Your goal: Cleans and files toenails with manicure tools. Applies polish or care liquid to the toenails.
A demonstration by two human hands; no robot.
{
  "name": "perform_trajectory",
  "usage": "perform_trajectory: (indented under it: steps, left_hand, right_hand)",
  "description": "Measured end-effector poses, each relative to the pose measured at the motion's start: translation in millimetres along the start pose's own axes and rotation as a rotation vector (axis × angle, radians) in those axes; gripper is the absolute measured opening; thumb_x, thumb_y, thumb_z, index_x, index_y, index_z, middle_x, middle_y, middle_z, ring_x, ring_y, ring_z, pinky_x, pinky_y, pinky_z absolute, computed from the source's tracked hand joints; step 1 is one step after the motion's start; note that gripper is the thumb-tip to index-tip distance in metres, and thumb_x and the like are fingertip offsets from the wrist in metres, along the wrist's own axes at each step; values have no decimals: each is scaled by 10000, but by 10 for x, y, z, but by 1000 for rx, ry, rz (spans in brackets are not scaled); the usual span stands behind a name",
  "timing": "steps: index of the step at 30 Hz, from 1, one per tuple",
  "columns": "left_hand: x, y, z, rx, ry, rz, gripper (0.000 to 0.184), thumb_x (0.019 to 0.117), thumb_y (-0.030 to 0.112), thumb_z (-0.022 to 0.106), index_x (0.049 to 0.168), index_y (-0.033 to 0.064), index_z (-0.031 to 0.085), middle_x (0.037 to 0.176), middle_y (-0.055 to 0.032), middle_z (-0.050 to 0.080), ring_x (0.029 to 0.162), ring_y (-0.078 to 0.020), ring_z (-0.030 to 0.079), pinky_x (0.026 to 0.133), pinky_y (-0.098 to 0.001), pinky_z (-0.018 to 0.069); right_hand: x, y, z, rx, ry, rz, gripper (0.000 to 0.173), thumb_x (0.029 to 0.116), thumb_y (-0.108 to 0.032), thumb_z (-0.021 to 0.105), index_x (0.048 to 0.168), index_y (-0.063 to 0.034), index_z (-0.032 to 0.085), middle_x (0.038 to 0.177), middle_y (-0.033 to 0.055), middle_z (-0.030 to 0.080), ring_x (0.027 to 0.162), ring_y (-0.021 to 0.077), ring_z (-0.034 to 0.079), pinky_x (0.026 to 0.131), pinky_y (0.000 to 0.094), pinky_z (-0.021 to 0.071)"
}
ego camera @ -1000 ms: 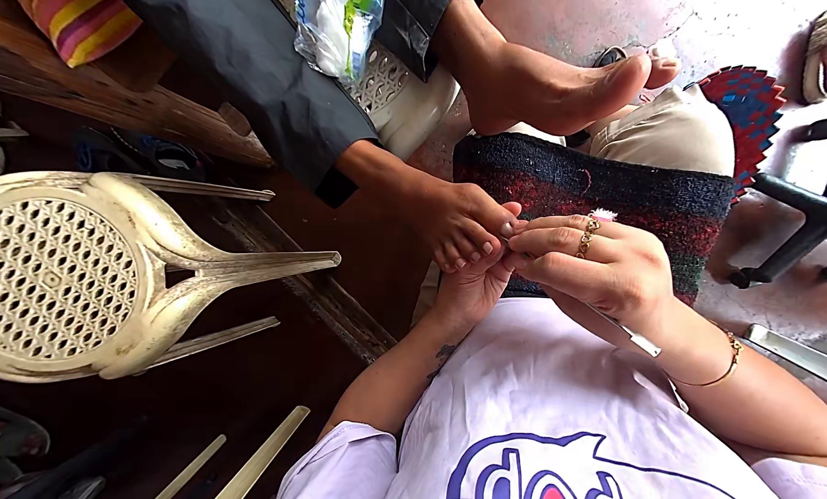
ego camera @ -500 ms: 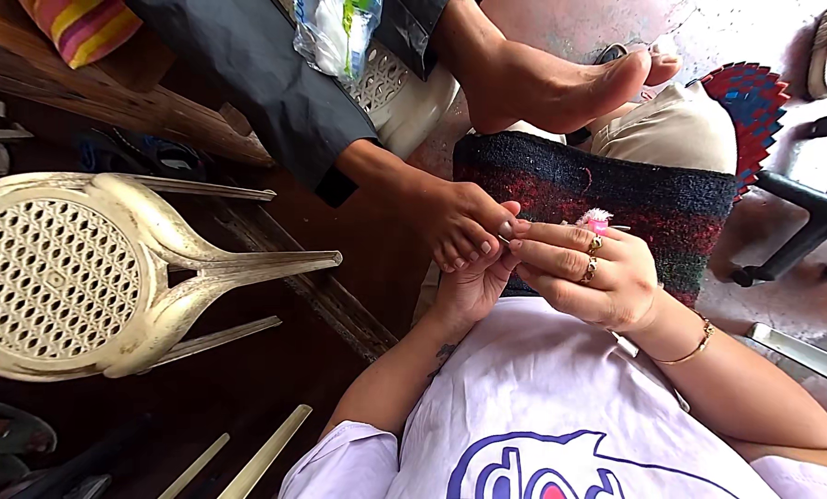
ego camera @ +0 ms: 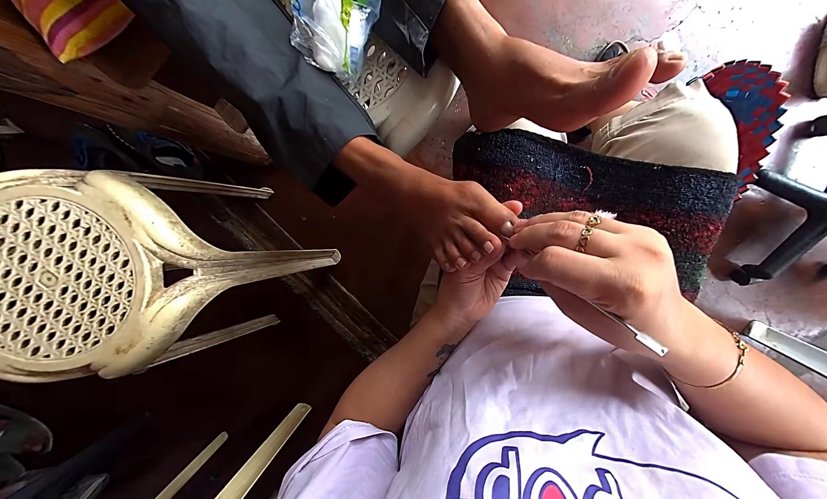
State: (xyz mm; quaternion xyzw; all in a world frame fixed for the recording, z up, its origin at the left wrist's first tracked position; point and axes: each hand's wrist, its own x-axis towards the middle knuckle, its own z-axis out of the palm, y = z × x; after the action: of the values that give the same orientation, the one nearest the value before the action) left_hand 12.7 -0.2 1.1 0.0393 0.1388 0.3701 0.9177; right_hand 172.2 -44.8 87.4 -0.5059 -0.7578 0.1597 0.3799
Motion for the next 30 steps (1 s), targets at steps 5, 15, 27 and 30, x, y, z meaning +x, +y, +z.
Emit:
perform_trajectory:
  steps: [5, 15, 27, 30]
  left_hand:
    - [-2, 8, -32, -24, -39, -2, 291, 947, 66, 679, 1237, 40, 689, 1167, -88, 727, 1039, -139, 715, 913, -264, 577]
    - [-12, 13, -40, -70, -50, -22, 288, 952, 32, 658, 1238, 19, 688, 1142, -105, 738, 1054, -160, 720, 945, -275, 570]
    - [-7, 10, -15, 8, -3, -20, 290, 942, 58, 682, 1232, 48, 696, 1118, -85, 742, 1019, -140, 724, 917, -270, 578]
    - [-12, 12, -8, 28, 16, -21, 289, 942, 82, 689, 1230, 58, 699, 1118, -75, 742, 1024, -135, 721, 913, -264, 576]
  right_hand:
    - [-24, 126, 35, 67, 34, -89, 156, 915, 27, 646, 784, -26, 713, 980, 144, 763, 1064, 260, 723, 922, 366, 581]
    - [-212, 279, 179, -135, 111, -343, 98, 997, -24, 604, 922, -31, 666, 1085, 173, 748, 1143, 306, 693, 933, 400, 566]
    - [-120, 38, 92, -28, 69, -72, 133, 941, 14, 613, 847, -23, 699, 1000, 168, 754, 1098, 276, 715, 938, 366, 580]
    - [-69, 24, 75, -44, 47, -51, 157, 945, 2, 614, 824, -33, 707, 999, 154, 763, 1082, 272, 721, 906, 361, 580]
